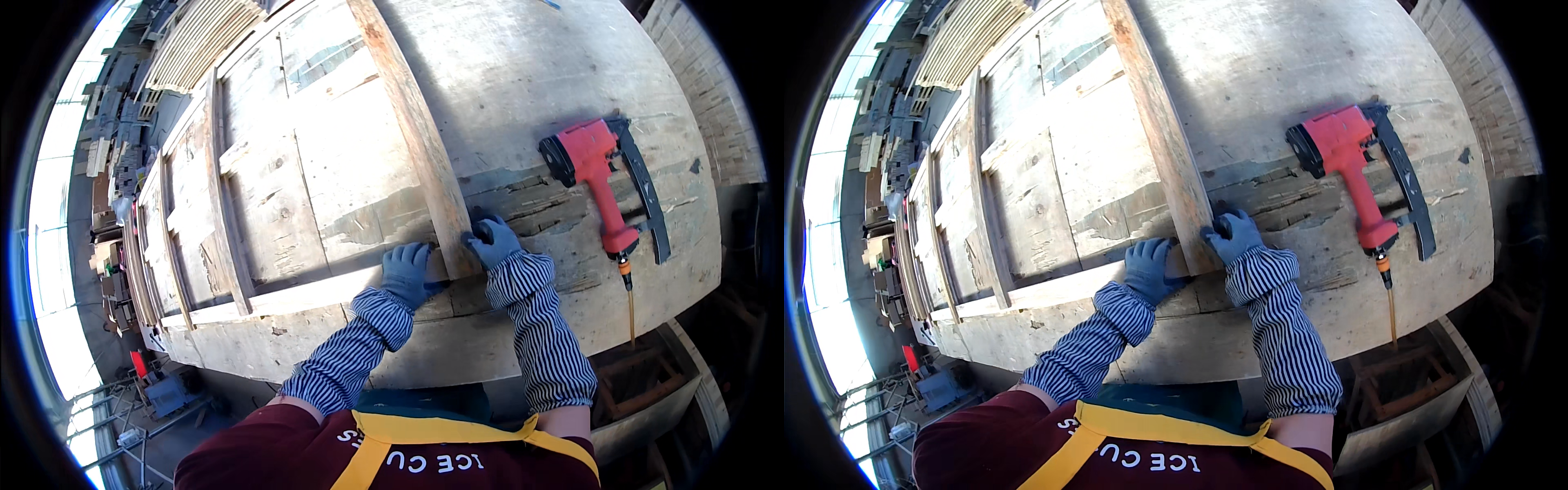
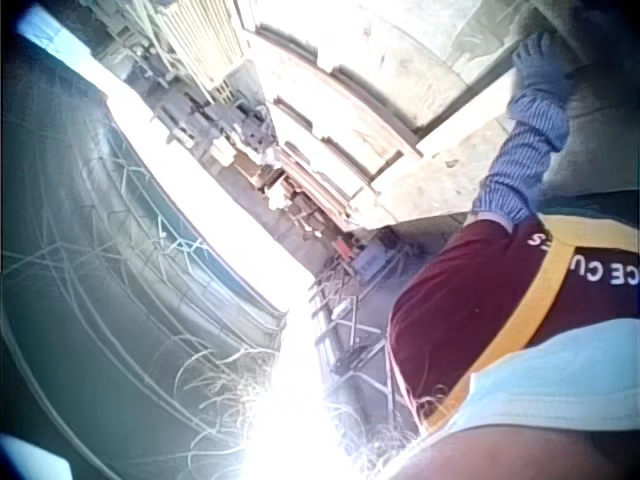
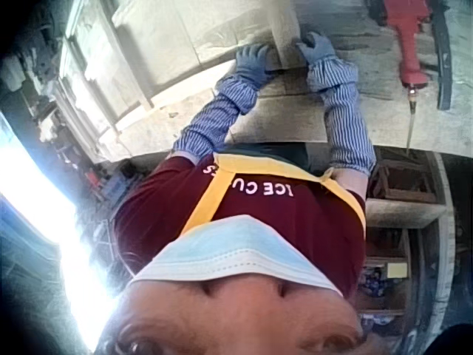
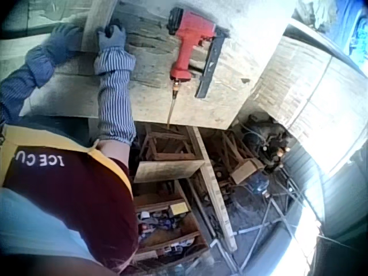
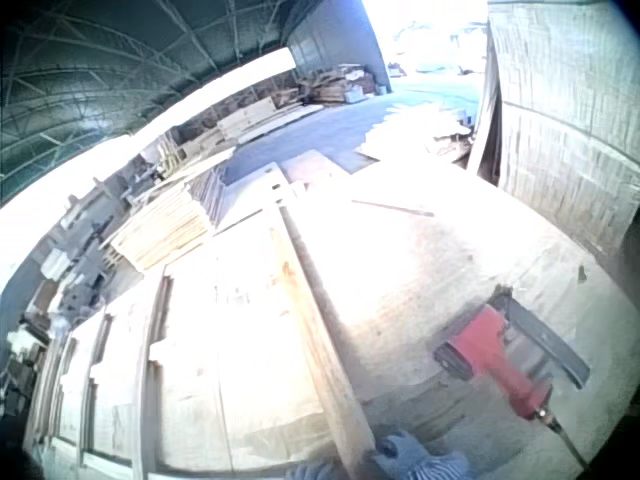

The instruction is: The person positions wooden planks on a large workbench and secures them using a red nail gun. They repeatedly align and fasten planks to form a rectangular frame, adjusting pieces as needed.

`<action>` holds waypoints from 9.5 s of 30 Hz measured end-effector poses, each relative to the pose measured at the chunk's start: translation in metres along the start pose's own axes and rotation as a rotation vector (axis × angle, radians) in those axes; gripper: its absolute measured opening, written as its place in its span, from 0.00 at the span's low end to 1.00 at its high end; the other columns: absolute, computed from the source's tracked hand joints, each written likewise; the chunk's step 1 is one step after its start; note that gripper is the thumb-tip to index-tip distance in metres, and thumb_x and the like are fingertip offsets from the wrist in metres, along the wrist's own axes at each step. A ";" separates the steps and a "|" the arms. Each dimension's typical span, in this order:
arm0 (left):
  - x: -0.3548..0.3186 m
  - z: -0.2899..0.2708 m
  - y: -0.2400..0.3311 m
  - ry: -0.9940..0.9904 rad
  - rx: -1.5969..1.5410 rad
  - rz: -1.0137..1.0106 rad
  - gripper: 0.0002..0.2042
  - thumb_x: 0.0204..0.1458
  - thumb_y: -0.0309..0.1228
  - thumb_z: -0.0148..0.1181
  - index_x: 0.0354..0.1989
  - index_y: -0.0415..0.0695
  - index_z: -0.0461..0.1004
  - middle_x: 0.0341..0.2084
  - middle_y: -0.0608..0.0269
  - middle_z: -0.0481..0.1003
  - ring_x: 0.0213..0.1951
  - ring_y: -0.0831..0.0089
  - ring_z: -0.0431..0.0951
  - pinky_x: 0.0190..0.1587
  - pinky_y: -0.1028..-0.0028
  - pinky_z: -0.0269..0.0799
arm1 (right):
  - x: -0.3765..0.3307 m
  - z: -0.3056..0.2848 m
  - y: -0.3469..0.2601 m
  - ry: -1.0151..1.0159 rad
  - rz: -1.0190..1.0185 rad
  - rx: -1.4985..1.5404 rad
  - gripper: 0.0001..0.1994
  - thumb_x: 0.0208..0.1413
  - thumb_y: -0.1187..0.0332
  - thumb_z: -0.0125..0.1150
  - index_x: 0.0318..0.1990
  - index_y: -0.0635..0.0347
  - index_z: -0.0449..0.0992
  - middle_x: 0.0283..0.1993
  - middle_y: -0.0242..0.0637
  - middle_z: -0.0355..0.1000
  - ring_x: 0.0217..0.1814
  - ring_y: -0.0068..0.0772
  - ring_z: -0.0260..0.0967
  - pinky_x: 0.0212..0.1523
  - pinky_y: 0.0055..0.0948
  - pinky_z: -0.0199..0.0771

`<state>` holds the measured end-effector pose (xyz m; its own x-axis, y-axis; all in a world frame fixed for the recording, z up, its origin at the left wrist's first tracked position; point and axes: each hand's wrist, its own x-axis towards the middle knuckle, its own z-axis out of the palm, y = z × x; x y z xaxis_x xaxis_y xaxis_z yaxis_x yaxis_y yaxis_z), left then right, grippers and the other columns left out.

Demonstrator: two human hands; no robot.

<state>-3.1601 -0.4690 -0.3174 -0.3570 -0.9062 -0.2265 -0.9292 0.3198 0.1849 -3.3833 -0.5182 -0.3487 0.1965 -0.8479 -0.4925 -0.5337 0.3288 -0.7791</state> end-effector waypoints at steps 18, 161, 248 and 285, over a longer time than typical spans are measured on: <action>0.004 -0.016 0.005 -0.180 -0.027 -0.044 0.44 0.42 0.58 0.64 0.64 0.44 0.57 0.57 0.55 0.63 0.61 0.58 0.60 0.63 0.56 0.50 | -0.071 0.031 0.052 0.354 -0.202 0.230 0.29 0.50 0.67 0.64 0.60 0.60 0.64 0.57 0.51 0.65 0.63 0.48 0.61 0.61 0.37 0.66; 0.186 0.022 -0.103 0.350 0.034 -0.326 0.37 0.48 0.43 0.58 0.68 0.51 0.53 0.67 0.52 0.50 0.69 0.50 0.43 0.68 0.49 0.34 | -0.128 -0.031 -0.002 0.033 0.349 0.816 0.12 0.58 0.72 0.48 0.48 0.65 0.70 0.26 0.34 0.69 0.24 0.20 0.63 0.27 0.22 0.67; 0.006 -0.018 0.047 -0.140 0.034 -0.128 0.42 0.43 0.52 0.66 0.58 0.34 0.57 0.53 0.43 0.63 0.59 0.49 0.61 0.63 0.52 0.49 | -0.077 -0.073 0.045 -0.027 -0.782 -1.166 0.09 0.54 0.63 0.53 0.37 0.49 0.79 0.61 0.42 0.64 0.68 0.47 0.53 0.68 0.58 0.44; 0.019 -0.024 0.052 -0.304 0.147 -0.165 0.42 0.49 0.61 0.56 0.56 0.29 0.59 0.51 0.40 0.66 0.54 0.48 0.66 0.59 0.55 0.58 | -0.182 0.066 0.044 0.173 0.217 0.352 0.31 0.60 0.71 0.50 0.70 0.44 0.52 0.45 0.50 0.69 0.46 0.47 0.71 0.51 0.38 0.71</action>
<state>-3.2131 -0.4764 -0.2890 -0.1927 -0.8327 -0.5191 -0.9725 0.2326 -0.0121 -3.3880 -0.3217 -0.3187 -0.0456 -0.7906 -0.6106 -0.2294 0.6032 -0.7639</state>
